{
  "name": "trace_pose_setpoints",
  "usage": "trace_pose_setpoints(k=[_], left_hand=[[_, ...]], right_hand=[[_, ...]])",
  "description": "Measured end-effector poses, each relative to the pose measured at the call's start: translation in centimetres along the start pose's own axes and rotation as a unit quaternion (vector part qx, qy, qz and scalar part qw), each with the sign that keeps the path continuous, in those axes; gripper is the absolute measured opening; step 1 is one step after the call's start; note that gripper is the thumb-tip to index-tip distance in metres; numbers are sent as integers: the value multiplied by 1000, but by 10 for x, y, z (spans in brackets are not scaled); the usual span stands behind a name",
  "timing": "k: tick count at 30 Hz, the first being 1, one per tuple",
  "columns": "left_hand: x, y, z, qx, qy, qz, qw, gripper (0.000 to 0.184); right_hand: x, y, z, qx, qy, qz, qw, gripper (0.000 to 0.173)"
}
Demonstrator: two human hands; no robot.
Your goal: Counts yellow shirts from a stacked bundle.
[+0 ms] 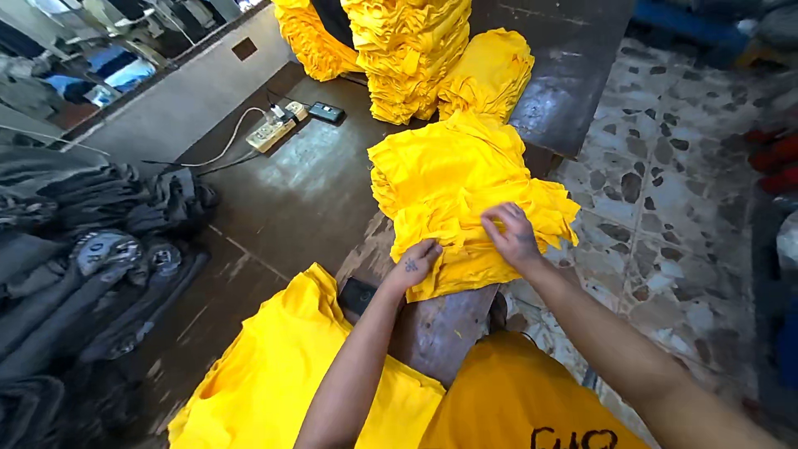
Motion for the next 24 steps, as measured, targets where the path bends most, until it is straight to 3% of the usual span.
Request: trace_pose_setpoints(k=[4, 8, 11, 15, 19, 22, 24], left_hand=[[27, -8, -4, -25, -46, 99, 994, 31], [19, -3, -12, 9, -46, 108, 993, 28], [17, 1, -9, 29, -41, 90, 995, 24], [21, 3, -5, 39, -19, 81, 996, 21], [22, 7, 0, 51, -29, 73, 996, 19], [5, -1, -8, 80, -9, -9, 997, 24], [-6, -30, -24, -13, 43, -36, 998, 28]], right_hand=[[-2, -5, 50, 66, 70, -78, 992, 21], [12, 20, 47, 162, 82, -53, 982, 30], [14, 50, 42, 151, 49, -13, 987, 38], [11, 65, 38, 154, 43, 13, 987, 36], [13, 53, 44, 113, 11, -3, 993, 26], [47, 22, 51, 82, -59, -18, 995, 18], [63, 28, 59, 152, -109, 11, 982, 22]])
Point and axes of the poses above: each hand's wrist, its own z-axis away from the middle knuckle, its own y-axis out of the palm, x = y × z, the point moved 8 cm from there along -z, towards the middle knuckle, and after that the axes turned 11 degrees about z, right-handed, at the moved point
